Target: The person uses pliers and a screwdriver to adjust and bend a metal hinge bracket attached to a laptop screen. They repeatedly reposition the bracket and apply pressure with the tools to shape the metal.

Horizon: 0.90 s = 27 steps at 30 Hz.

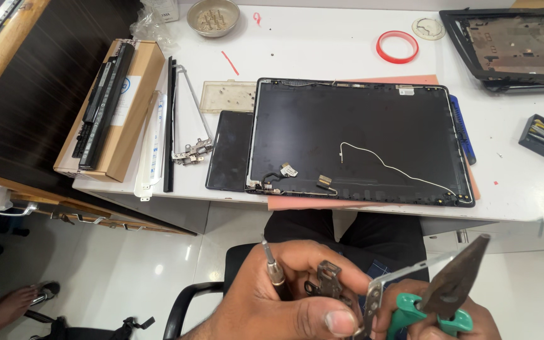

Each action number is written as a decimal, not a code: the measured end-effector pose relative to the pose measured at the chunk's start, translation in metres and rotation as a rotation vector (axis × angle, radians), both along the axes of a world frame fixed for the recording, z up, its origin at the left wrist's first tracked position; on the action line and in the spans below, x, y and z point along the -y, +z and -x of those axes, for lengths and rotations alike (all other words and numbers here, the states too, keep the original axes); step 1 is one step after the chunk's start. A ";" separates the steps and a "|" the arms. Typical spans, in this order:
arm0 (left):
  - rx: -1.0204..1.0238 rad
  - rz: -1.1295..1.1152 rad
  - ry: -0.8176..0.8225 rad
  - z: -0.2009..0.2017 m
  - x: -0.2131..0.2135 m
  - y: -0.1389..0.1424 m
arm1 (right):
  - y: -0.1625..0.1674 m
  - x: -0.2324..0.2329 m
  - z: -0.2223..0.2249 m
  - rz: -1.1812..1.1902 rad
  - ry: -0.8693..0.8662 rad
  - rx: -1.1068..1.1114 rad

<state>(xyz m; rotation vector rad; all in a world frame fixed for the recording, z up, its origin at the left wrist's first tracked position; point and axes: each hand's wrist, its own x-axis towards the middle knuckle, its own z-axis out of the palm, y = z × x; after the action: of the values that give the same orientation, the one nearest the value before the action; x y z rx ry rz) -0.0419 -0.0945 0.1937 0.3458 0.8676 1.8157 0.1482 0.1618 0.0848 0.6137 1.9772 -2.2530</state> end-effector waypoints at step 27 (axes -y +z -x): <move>-0.177 0.092 0.090 0.000 0.001 0.007 | -0.003 -0.004 0.009 -0.008 0.181 0.055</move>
<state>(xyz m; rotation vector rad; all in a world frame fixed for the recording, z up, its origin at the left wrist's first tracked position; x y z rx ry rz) -0.0421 -0.0955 0.2007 0.4196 1.1014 1.8407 0.1396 0.1657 0.0821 0.4711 1.9318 -2.1013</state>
